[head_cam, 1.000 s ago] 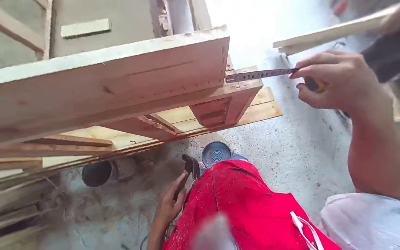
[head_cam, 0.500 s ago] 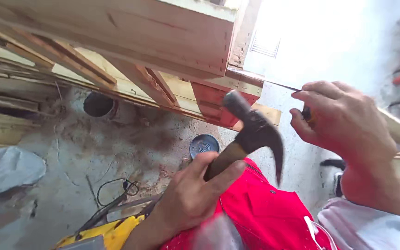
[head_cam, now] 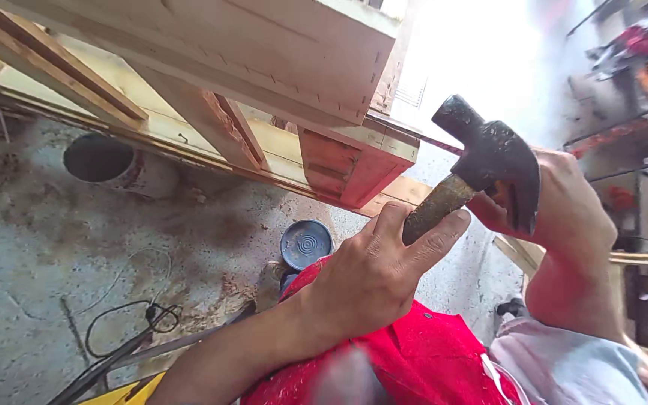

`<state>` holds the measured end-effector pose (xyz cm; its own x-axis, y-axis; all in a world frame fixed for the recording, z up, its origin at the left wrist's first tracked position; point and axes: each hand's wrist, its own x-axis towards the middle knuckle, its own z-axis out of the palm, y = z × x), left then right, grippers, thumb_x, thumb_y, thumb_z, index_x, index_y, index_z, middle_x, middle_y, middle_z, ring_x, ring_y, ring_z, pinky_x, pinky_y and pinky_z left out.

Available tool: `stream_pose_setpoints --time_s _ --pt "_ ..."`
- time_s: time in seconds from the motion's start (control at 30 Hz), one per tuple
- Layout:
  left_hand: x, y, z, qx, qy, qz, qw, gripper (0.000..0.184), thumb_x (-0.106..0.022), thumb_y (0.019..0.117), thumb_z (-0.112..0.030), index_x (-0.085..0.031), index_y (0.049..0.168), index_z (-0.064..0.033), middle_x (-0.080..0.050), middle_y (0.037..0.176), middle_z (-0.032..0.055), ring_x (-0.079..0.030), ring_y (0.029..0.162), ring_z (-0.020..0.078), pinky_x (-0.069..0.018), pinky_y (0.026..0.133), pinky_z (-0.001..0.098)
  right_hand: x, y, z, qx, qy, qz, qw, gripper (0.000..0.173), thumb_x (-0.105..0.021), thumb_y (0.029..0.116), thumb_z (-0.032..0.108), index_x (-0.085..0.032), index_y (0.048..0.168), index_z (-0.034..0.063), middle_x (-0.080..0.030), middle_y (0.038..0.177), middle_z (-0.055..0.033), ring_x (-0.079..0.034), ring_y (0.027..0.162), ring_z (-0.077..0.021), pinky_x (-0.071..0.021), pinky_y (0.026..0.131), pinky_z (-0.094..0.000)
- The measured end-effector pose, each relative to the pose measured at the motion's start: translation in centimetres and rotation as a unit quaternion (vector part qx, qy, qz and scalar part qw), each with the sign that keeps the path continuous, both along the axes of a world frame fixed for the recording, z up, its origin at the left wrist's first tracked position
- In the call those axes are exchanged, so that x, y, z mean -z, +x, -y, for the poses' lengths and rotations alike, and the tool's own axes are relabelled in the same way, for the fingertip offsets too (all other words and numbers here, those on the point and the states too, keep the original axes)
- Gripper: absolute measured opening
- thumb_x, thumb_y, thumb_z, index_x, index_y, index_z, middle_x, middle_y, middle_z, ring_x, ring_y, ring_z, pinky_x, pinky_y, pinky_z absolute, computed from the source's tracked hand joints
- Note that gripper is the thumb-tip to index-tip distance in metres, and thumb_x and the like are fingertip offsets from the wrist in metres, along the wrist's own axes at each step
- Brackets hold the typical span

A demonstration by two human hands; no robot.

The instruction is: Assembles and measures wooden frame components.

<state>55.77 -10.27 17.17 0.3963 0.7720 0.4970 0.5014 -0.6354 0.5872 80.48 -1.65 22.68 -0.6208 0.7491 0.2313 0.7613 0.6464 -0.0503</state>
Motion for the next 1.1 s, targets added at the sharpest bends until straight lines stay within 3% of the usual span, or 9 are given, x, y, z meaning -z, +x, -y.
stream_pose_setpoints --time_s 0.17,0.23,0.3,0.37,0.47,0.6,0.87,1.1 --pt "0.0 0.1 -0.5 -0.034 -0.002 -0.019 0.999 0.049 -0.051 0.0983 -0.009 -0.06 0.145 -0.0214 -0.059 0.119 0.02 -0.064 0.087 0.0244 -0.053 0.06 0.0316 -0.1 0.1 -0.3 -0.009 0.004 0.011 1.0 0.025 -0.053 0.0917 0.03 -0.064 0.088 0.0076 -0.058 0.074 -0.0065 -0.059 0.063 -0.0222 -0.0435 0.052 -0.0421" --pt "0.2 -0.1 -0.8 -0.049 -0.01 -0.02 0.999 0.048 -0.051 0.0989 -0.01 -0.06 0.145 -0.0217 -0.059 0.121 0.0198 -0.065 0.09 0.0246 -0.0543 0.061 0.032 -0.2 0.1 -0.4 -0.005 -0.013 0.014 1.0 0.024 -0.055 0.0904 0.028 -0.067 0.09 0.0074 -0.064 0.082 -0.007 -0.06 0.065 -0.0203 -0.0458 0.054 -0.0414" --pt "0.6 -0.2 -1.1 -0.057 -0.011 -0.016 0.998 0.047 -0.051 0.099 -0.01 -0.061 0.143 -0.0203 -0.058 0.123 0.0199 -0.065 0.094 0.0251 -0.0549 0.064 0.0324 -0.1 0.4 -0.6 -0.003 -0.034 0.017 0.999 0.03 -0.056 0.0893 0.028 -0.072 0.102 0.006 -0.069 0.096 -0.0078 -0.062 0.069 -0.0192 -0.0496 0.057 -0.0417" --pt "0.7 -0.2 -1.3 -0.056 -0.009 -0.016 0.998 0.046 -0.052 0.098 -0.01 -0.063 0.141 -0.0195 -0.058 0.123 0.0203 -0.065 0.095 0.0257 -0.0555 0.065 0.0326 -0.2 0.6 -0.7 -0.005 -0.037 0.014 0.999 0.031 -0.056 0.089 0.027 -0.073 0.105 0.0063 -0.069 0.098 -0.0074 -0.062 0.07 -0.0177 -0.0503 0.058 -0.0406" --pt "0.5 0.1 -1.3 -0.041 -0.008 -0.017 0.999 0.045 -0.052 0.0973 -0.009 -0.065 0.14 -0.0194 -0.059 0.122 0.0201 -0.065 0.09 0.0254 -0.0551 0.062 0.0323 -0.4 0.8 -1.1 -0.012 -0.019 0.008 1.0 0.022 -0.057 0.0894 0.027 -0.067 0.09 0.008 -0.065 0.087 -0.0067 -0.06 0.067 -0.0182 -0.0467 0.055 -0.0399" --pt "0.4 0.6 -1.5 -0.025 -0.006 -0.014 1.0 0.045 -0.053 0.0965 -0.01 -0.066 0.138 -0.0205 -0.061 0.119 0.0186 -0.065 0.086 0.0245 -0.0545 0.06 0.0332 -0.6 1.1 -2.0 -0.011 -0.011 0.011 1.0 0.022 -0.058 0.0893 0.028 -0.066 0.085 0.0081 -0.063 0.081 -0.0078 -0.062 0.066 -0.0224 -0.0467 0.055 -0.0429" --pt "0.6 0.8 -2.7 -0.051 0.001 -0.013 0.999 0.04 -0.052 0.0998 -0.011 -0.066 0.137 -0.0166 -0.06 0.122 0.0195 -0.067 0.094 0.0245 -0.0573 0.066 0.0324 -0.1 1.4 -3.9 -0.015 -0.029 -0.001 0.999 0.021 -0.057 0.0911 0.028 -0.065 0.088 0.0094 -0.068 0.093 -0.0081 -0.064 0.073 -0.0212 -0.0484 0.059 -0.0435" --pt "0.9 1.0 -3.2 -0.08 -0.011 -0.014 0.997 0.041 -0.052 0.1005 -0.011 -0.064 0.14 -0.0164 -0.06 0.118 0.0177 -0.066 0.093 0.0237 -0.0564 0.065 0.032 0.1 1.6 -3.9 -0.007 -0.048 -0.008 0.999 0.027 -0.058 0.0895 0.027 -0.073 0.104 0.0094 -0.069 0.099 -0.0061 -0.059 0.069 -0.0169 -0.0477 0.058 -0.0404"
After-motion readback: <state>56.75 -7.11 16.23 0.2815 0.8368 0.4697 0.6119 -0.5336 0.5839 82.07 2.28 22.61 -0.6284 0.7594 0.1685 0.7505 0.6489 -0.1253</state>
